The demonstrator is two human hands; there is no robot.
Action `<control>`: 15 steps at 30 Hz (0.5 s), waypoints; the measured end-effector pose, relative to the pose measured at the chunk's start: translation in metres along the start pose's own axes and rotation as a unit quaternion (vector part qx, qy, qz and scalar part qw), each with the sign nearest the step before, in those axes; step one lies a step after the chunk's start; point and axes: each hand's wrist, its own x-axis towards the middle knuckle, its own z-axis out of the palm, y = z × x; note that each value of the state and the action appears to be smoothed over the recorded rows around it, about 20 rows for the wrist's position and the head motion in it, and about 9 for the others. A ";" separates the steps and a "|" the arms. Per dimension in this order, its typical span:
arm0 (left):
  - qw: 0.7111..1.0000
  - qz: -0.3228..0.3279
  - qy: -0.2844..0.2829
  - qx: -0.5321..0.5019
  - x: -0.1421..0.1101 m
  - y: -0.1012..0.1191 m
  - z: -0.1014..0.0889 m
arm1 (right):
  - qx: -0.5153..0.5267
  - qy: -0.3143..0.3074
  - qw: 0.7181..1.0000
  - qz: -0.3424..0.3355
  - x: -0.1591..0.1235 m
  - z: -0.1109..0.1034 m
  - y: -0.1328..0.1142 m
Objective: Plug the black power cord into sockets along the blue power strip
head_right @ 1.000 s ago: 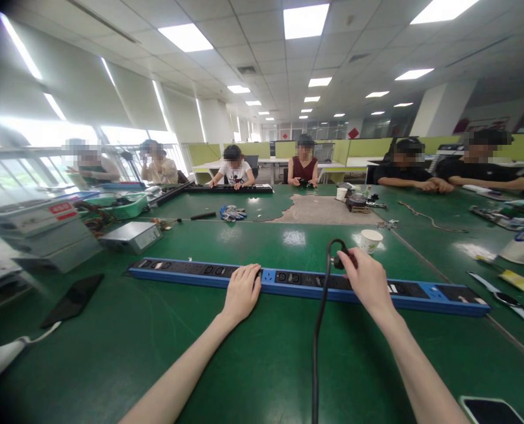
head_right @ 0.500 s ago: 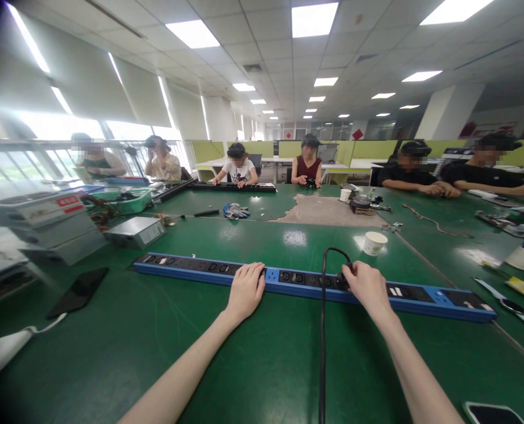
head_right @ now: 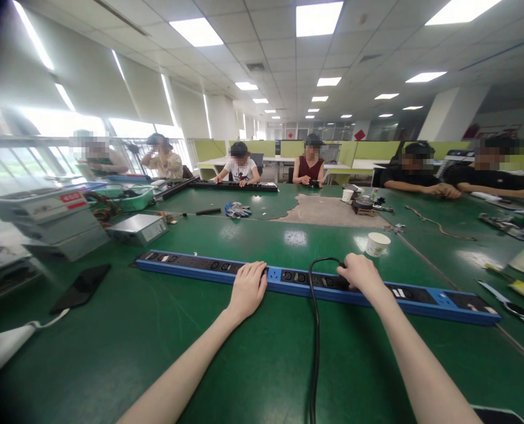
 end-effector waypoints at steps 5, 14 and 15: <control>1.000 0.001 0.004 0.003 0.000 0.001 -0.001 | 0.116 -0.068 0.991 0.021 0.007 0.007 0.017; 1.000 0.007 0.006 0.006 0.000 0.001 -0.001 | 0.116 0.029 0.992 0.030 0.001 0.027 0.026; 1.000 0.008 0.006 0.007 0.001 0.002 -0.001 | 0.126 0.033 0.991 0.031 0.000 0.027 0.025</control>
